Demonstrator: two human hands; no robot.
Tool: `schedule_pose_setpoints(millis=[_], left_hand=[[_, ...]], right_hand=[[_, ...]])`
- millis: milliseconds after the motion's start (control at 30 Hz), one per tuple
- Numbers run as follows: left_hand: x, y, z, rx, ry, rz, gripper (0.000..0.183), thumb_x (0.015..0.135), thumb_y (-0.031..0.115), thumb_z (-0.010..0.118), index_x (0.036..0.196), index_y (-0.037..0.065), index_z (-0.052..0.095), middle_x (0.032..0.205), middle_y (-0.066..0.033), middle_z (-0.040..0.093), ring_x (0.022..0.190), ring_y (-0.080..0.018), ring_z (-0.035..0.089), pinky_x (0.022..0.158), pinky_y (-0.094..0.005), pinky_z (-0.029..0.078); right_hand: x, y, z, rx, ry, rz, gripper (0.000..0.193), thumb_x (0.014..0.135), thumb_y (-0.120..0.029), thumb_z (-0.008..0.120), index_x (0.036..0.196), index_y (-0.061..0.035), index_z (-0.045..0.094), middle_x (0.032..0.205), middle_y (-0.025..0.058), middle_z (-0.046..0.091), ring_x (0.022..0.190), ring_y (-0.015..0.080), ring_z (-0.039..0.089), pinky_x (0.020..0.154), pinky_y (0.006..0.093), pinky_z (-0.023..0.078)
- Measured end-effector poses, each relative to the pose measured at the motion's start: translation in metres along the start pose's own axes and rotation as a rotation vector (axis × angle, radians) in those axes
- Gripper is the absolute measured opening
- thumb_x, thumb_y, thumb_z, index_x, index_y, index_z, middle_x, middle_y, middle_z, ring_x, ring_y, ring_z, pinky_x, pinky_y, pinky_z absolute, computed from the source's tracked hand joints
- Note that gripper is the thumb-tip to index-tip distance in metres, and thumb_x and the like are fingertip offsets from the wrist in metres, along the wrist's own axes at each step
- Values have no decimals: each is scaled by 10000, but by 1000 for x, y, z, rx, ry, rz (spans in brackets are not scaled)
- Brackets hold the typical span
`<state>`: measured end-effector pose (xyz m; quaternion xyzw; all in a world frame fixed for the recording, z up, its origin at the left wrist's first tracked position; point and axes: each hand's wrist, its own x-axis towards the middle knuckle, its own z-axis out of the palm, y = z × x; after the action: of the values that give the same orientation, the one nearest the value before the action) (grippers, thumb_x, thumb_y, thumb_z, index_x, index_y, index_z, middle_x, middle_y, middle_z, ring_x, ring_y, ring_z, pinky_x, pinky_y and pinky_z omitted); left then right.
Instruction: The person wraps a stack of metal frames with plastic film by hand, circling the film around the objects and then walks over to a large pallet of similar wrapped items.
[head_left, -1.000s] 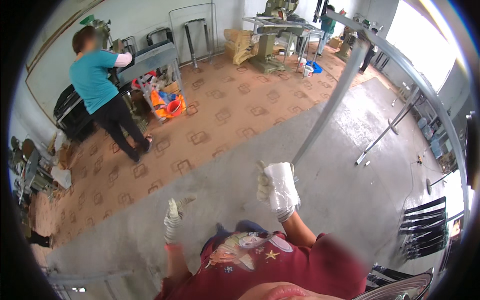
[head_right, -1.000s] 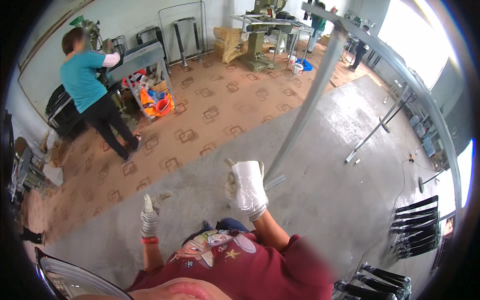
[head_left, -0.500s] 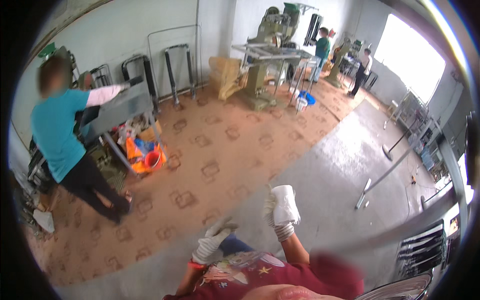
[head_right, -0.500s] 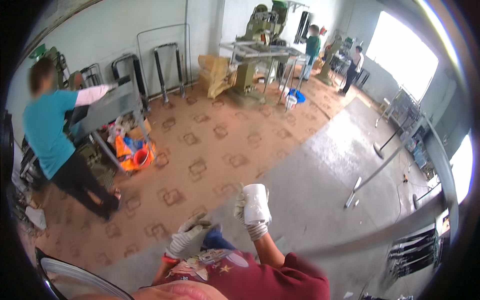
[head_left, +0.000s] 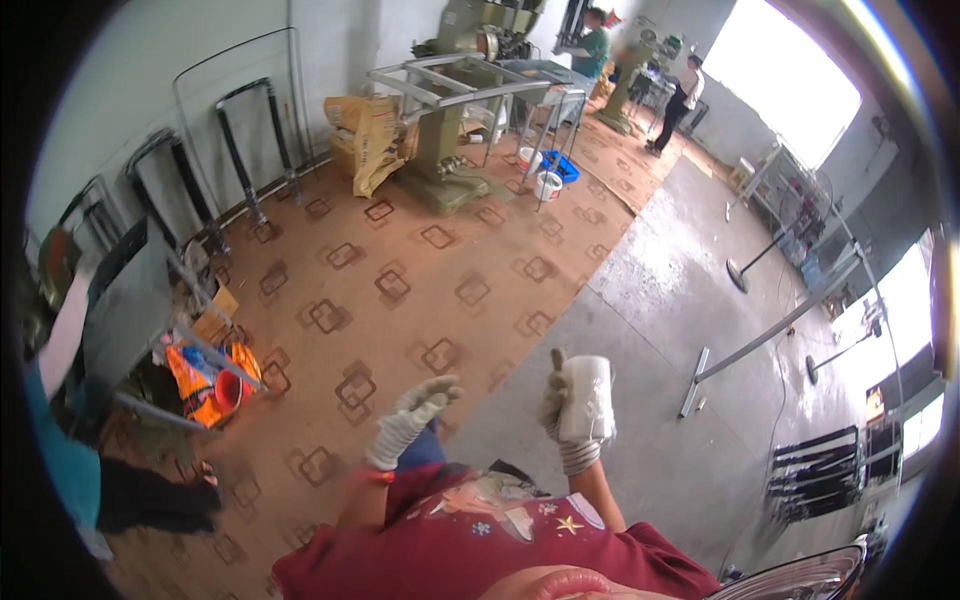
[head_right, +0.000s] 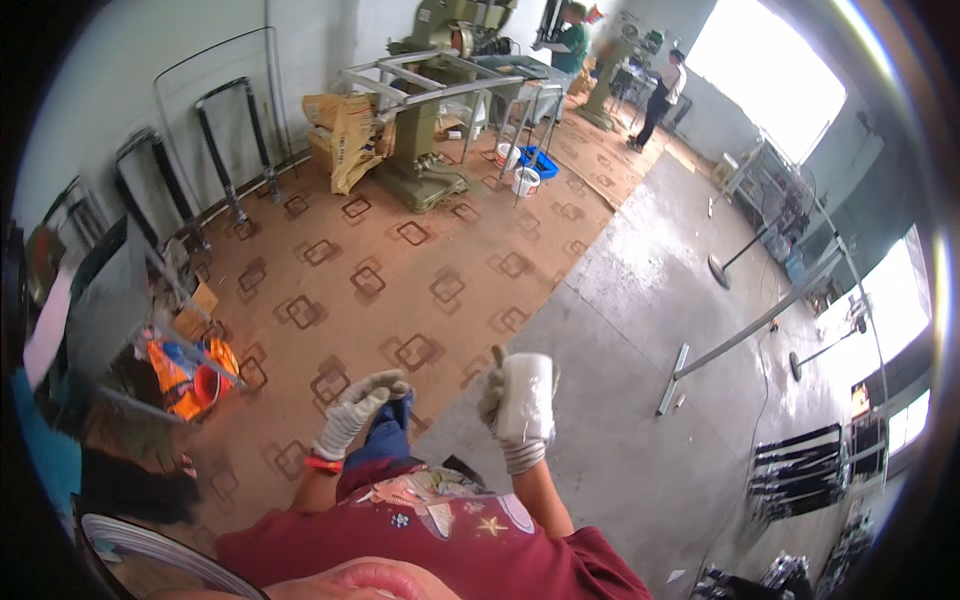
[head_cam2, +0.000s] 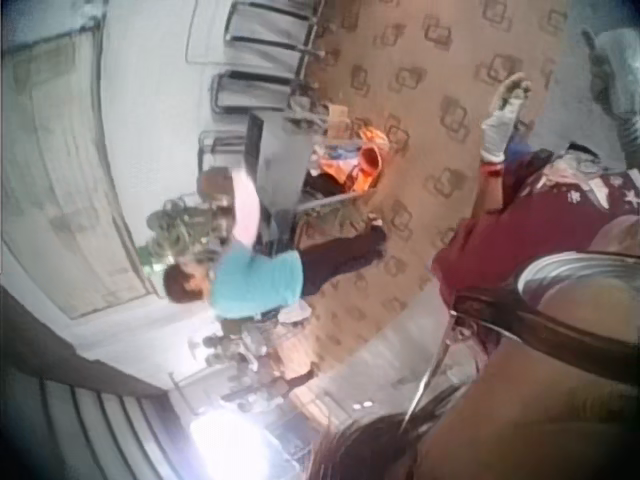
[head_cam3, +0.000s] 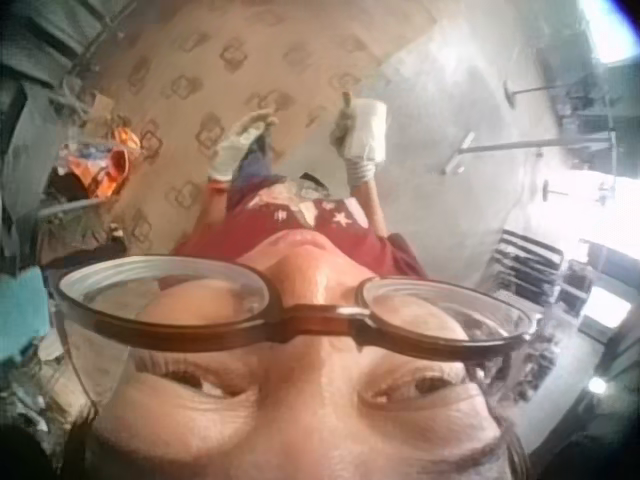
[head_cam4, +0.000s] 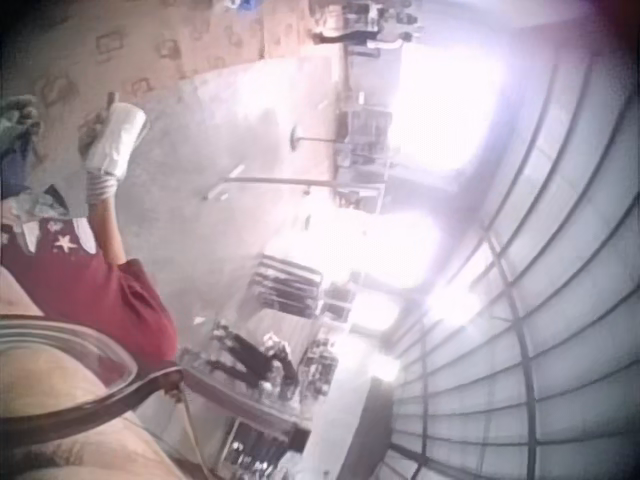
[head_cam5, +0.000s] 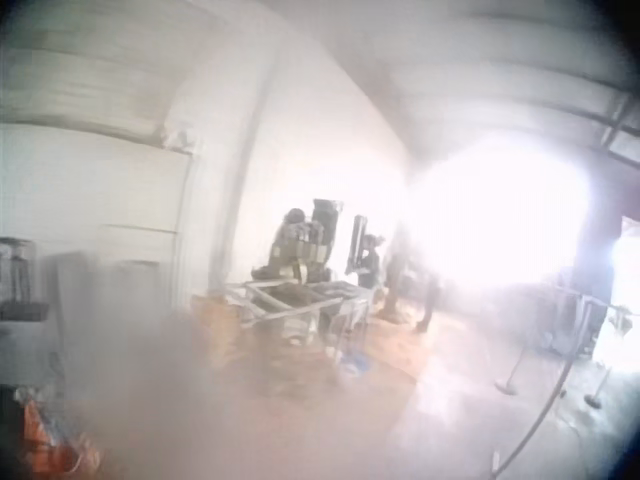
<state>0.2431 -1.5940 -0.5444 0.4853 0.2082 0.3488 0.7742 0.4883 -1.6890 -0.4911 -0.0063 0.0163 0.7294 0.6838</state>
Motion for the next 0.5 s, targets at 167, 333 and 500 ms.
schedule_pose_setpoints(millis=[167, 333, 500], left_hand=[[207, 33, 36, 59, -479, -96, 435, 881, 104, 541, 1290, 39, 406, 1176, -72, 530, 1070, -147, 504, 936, -281, 389], [429, 33, 97, 110, -728, -103, 670, 815, 120, 643, 1373, 66, 275, 1275, -49, 437, 1130, -141, 440, 960, -295, 360], [672, 22, 190, 167, -682, -27, 746, 786, 111, 675, 1388, 52, 237, 1318, -54, 393, 1183, -162, 399, 1002, -302, 323]], right_hand=[[123, -112, 24, -179, 252, -528, 718, 753, -596, 558, 1178, -22, 484, 1048, 203, 578, 882, 344, 590, 814, 457, 494], [225, -245, 61, -448, 322, -813, 543, 819, -488, 548, 1109, -30, 523, 1009, 111, 597, 929, 260, 581, 842, 419, 473], [335, -442, 77, -528, 284, -1107, 524, 775, -357, 638, 1153, -26, 490, 1057, 90, 550, 1002, 223, 523, 889, 374, 434]])
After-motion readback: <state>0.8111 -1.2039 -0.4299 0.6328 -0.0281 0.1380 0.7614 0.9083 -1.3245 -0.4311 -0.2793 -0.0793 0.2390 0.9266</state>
